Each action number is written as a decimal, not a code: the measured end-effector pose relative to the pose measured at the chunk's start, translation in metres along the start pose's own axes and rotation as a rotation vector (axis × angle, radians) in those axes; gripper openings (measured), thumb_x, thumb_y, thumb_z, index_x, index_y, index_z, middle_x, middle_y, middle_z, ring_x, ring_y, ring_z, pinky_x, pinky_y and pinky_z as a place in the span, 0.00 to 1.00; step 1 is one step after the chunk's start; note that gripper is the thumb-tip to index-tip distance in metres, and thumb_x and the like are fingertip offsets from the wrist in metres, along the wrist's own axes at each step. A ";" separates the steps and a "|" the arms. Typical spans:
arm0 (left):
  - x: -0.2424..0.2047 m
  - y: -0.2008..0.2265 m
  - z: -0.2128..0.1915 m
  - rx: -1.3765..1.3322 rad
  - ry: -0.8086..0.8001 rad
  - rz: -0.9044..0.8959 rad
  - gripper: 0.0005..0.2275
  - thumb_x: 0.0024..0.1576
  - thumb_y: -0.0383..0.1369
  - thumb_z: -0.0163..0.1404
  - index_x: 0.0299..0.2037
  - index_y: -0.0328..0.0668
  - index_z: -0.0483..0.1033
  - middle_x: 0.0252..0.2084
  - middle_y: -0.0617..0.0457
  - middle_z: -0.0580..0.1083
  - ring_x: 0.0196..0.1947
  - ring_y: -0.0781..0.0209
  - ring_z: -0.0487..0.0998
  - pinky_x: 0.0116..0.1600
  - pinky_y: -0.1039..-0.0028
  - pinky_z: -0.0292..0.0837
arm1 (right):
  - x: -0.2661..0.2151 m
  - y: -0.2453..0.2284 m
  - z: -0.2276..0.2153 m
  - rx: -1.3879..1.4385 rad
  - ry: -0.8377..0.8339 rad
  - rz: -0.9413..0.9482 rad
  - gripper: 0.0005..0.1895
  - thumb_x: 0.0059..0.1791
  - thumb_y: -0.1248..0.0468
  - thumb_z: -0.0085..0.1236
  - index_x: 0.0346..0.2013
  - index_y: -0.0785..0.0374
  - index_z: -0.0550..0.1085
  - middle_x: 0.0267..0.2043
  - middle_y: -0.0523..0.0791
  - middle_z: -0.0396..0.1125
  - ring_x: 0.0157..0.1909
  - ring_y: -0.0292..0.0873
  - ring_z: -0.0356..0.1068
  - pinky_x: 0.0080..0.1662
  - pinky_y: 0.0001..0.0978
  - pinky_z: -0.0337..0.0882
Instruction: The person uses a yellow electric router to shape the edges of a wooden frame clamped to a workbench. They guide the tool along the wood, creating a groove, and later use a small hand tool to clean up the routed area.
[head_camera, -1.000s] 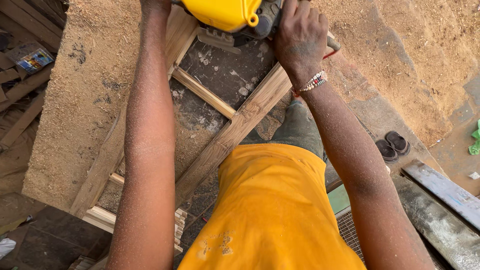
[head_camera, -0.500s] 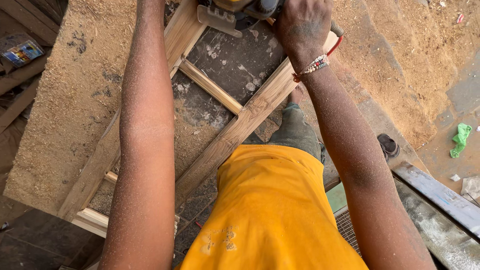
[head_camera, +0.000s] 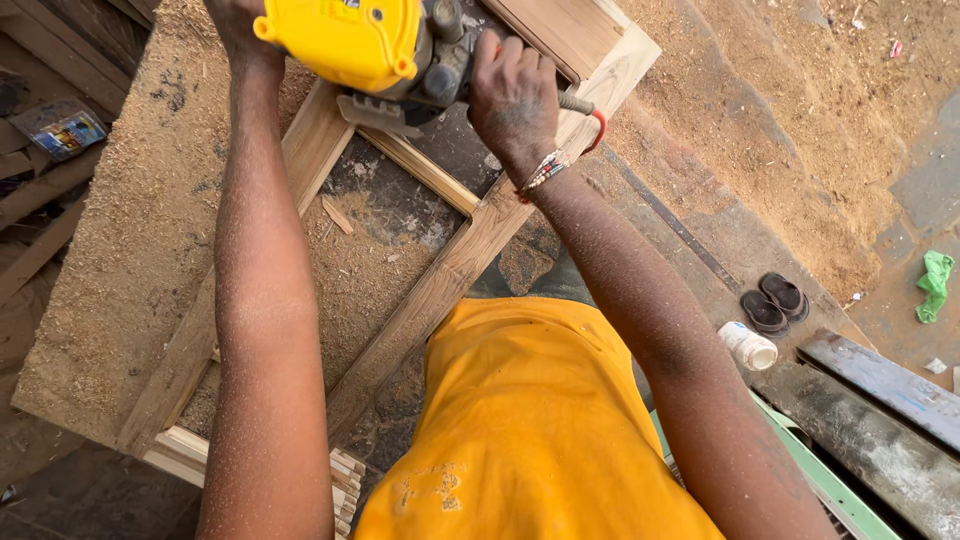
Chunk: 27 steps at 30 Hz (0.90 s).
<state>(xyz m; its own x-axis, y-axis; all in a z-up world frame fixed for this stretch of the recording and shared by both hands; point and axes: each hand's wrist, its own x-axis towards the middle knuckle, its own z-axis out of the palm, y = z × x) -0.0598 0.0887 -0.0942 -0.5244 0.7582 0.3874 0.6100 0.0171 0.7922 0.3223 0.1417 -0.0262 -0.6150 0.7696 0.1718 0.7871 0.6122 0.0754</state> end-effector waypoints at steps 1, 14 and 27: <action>-0.004 0.000 -0.008 -0.025 0.009 0.013 0.18 0.71 0.41 0.48 0.33 0.35 0.73 0.28 0.49 0.69 0.29 0.58 0.71 0.40 0.63 0.72 | -0.005 -0.008 -0.009 0.036 -0.015 -0.012 0.12 0.51 0.58 0.57 0.37 0.63 0.68 0.27 0.43 0.63 0.24 0.38 0.64 0.28 0.37 0.67; -0.038 0.022 -0.054 -0.243 0.035 -0.038 0.17 0.67 0.38 0.46 0.24 0.42 0.70 0.20 0.56 0.68 0.20 0.68 0.67 0.31 0.69 0.66 | -0.023 -0.045 -0.057 0.146 -0.006 -0.096 0.18 0.49 0.53 0.59 0.36 0.65 0.67 0.28 0.48 0.66 0.29 0.46 0.71 0.32 0.42 0.71; -0.056 0.126 -0.062 -0.108 -0.019 -0.199 0.16 0.62 0.41 0.46 0.31 0.32 0.71 0.24 0.51 0.69 0.26 0.61 0.67 0.34 0.65 0.63 | -0.040 -0.037 -0.065 0.158 0.051 -0.079 0.04 0.49 0.65 0.48 0.36 0.61 0.67 0.30 0.48 0.67 0.32 0.47 0.71 0.36 0.40 0.69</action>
<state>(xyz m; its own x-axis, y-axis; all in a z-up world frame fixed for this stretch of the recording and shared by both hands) 0.0097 0.0078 0.0126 -0.6167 0.7586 0.2103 0.4280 0.0989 0.8983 0.3207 0.0769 0.0285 -0.6684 0.7102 0.2213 0.7166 0.6945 -0.0644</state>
